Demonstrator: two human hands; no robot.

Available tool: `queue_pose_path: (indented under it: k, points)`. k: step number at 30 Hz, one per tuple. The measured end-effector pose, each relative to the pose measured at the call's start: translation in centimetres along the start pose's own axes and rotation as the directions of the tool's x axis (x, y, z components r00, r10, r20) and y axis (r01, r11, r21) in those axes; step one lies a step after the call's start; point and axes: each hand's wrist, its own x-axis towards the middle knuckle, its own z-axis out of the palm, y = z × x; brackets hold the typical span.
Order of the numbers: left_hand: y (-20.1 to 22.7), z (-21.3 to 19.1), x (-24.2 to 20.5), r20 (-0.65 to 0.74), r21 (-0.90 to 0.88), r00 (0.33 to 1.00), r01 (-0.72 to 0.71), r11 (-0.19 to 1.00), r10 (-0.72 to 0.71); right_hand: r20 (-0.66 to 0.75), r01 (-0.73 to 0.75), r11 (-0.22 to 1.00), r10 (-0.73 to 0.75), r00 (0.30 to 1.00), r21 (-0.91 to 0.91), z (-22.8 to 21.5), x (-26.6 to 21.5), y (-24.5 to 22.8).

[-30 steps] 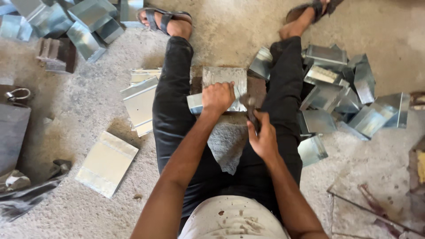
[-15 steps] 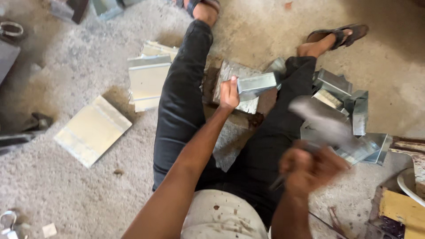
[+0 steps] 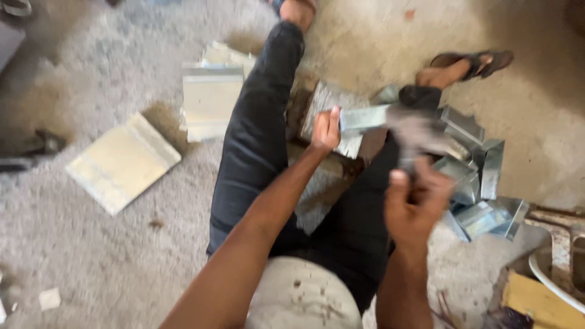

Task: The person sits on the floor and uses a hammer to strike metal pieces placed on a block between their legs. They repeatedly pick up metal pieces, position them on the block, and hammer them before moving them aside.

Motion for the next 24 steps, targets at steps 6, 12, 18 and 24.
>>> queue_pose_path:
  k: [6, 12, 18, 24]
  points:
    - [0.9, 0.2, 0.3, 0.179, -0.288, 0.896, 0.444, 0.849, -0.407, -0.016, 0.425, 0.790, -0.481, 0.877, -0.441, 2.2, 1.0, 1.7]
    - [1.9, -1.5, 3.7, 0.255, -0.317, 0.819, 0.573, 0.755, -0.514, 0.317, -0.129, 0.934, 0.240, 0.918, -0.334, 0.9, 2.2, -0.2]
    - [3.1, -2.4, 5.3, 0.271, -0.351, 0.809, 0.588, 0.729, -0.522, 0.210, 0.141, 0.911, -0.061, 0.976, -0.388, 4.2, 1.1, 1.1]
    - [3.5, -3.7, 6.8, 0.390, -0.340, 0.719, 0.693, 0.636, -0.575, 0.139, -0.019, 0.975, 0.051, 0.989, -0.223, 2.1, 0.1, 0.5]
